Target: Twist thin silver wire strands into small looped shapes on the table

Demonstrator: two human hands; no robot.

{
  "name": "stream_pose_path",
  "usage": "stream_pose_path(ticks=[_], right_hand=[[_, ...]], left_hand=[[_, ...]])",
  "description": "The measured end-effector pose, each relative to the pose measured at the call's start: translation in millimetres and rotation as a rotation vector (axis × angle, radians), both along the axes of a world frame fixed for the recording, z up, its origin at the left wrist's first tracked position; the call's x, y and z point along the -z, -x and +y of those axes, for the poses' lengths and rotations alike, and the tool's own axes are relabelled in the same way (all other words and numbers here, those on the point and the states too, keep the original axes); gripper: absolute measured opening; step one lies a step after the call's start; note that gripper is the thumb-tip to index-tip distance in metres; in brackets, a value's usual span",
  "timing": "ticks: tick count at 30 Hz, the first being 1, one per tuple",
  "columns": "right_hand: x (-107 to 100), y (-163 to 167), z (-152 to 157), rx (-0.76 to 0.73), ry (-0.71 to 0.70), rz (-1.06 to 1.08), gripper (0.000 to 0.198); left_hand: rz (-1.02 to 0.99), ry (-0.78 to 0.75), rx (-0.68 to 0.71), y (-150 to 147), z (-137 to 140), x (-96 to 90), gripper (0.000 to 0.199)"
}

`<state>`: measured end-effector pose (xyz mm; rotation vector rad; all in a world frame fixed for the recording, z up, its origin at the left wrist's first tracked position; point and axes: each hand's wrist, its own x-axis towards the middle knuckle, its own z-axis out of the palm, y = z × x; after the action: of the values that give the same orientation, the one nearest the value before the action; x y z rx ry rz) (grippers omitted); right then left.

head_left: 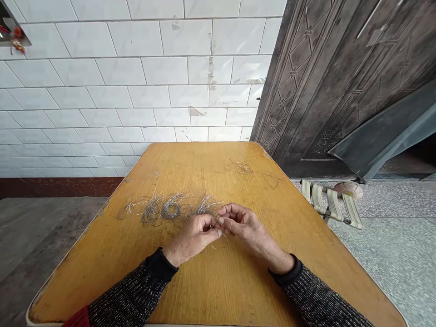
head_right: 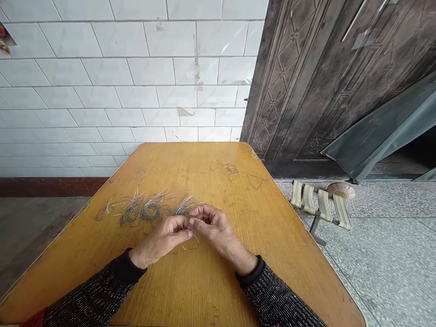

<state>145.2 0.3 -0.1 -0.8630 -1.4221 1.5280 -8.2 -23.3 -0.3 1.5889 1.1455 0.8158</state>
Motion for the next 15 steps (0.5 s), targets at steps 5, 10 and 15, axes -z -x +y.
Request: stream_pose_path(ticks=[5,10,15], right_hand=[[2.3,-0.5,-1.6,-0.018,-0.095,-0.124,0.031],[5.6,2.0,-6.0,0.073,-0.11,-0.132,0.032],[4.9,3.8,-5.7,0.087,-0.098,-0.091,0.034]], left_hand=[[0.027,0.046,0.094,-2.5,-3.5,-9.0,0.011],[0.024,0.06,0.043,-5.2,-3.3,-8.1,0.011],[-0.026,0.082,-0.02,-4.5,-2.1,-3.3,0.01]])
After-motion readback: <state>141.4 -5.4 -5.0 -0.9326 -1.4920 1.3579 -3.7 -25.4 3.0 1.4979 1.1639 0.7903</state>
